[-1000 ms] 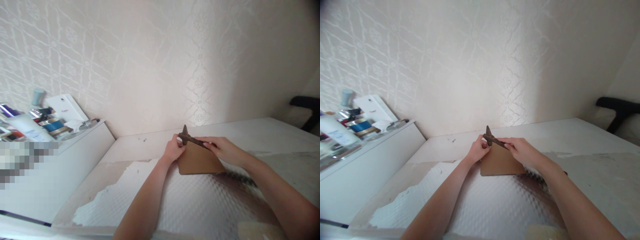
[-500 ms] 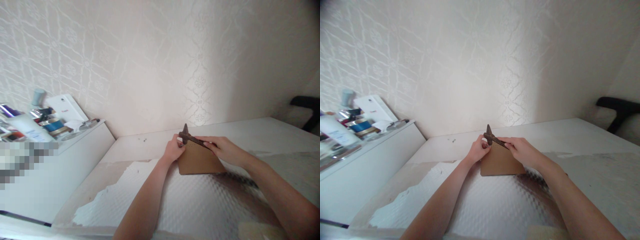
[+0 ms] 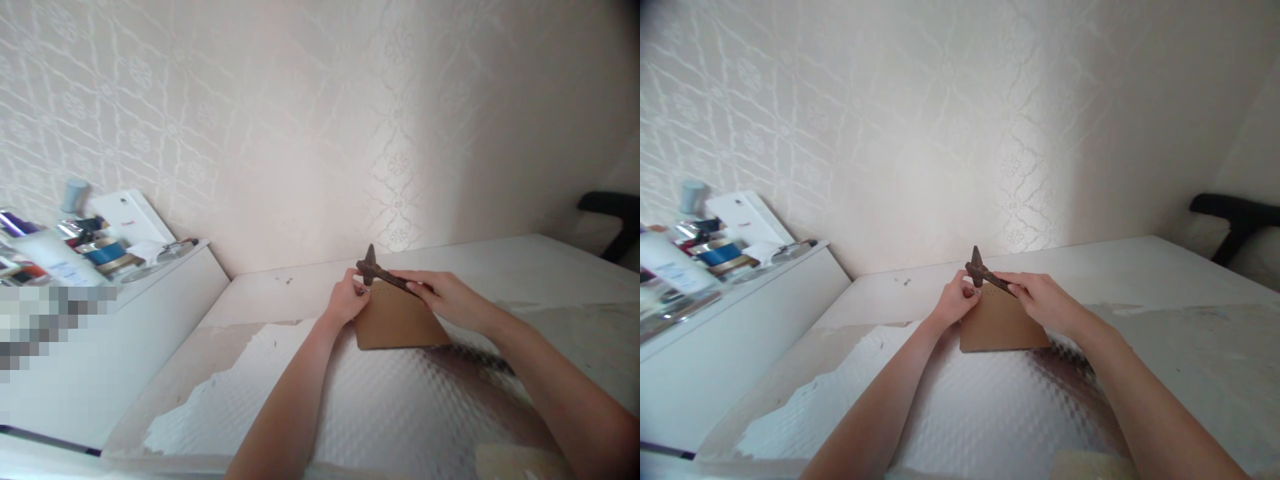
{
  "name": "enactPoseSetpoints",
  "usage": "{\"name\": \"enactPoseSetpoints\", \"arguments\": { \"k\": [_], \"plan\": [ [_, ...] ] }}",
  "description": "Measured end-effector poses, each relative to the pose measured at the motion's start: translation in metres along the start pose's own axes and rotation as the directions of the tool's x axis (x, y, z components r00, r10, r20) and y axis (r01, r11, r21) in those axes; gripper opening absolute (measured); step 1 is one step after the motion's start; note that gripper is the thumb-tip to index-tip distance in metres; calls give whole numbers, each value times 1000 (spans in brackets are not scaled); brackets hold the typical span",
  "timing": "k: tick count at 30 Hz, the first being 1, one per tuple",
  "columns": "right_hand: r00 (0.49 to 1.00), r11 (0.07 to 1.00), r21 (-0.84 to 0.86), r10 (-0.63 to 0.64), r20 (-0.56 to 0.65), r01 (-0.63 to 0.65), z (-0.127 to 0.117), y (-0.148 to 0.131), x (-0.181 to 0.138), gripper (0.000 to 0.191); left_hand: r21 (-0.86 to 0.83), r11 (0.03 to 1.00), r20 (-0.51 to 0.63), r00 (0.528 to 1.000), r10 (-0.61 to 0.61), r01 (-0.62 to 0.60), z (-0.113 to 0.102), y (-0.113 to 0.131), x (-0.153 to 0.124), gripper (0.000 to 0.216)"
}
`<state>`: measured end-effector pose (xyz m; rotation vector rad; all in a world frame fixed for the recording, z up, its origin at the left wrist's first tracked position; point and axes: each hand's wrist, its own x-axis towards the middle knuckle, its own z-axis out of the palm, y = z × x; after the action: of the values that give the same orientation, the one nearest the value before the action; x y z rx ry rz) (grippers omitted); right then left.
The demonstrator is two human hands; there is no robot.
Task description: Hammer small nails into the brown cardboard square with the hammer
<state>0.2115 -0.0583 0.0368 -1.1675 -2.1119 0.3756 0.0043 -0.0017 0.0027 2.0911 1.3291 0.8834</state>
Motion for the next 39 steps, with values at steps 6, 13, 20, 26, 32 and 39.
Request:
{"name": "enactPoseSetpoints", "arguments": {
  "k": [6,13,20,26,32,39],
  "plan": [
    [1000,1000,-2,-7,15,7,0,0,0,43,15,1000,-2,1000,-11,11,-1,2,0,30],
    [1000,1000,7,-1,10,1,0,-1,0,42,15,1000,2,1000,-19,19,-1,2,0,32],
    [1000,1000,4,-8,9,8,1,0,-1,42,19,1000,2,1000,-4,4,0,1,1,32],
    [1000,1000,16,12,8,-12,0,-1,-1,42,27,1000,11,1000,-9,8,-1,3,0,33],
    [1000,999,39,16,-27,-15,-1,-4,-1,43,13,1000,7,1000,-8,8,-1,2,0,34],
    [1000,999,41,11,-13,-11,-2,-5,0,42,24,1000,4,1000,-1,1,-2,2,0,32]
  ]
}}
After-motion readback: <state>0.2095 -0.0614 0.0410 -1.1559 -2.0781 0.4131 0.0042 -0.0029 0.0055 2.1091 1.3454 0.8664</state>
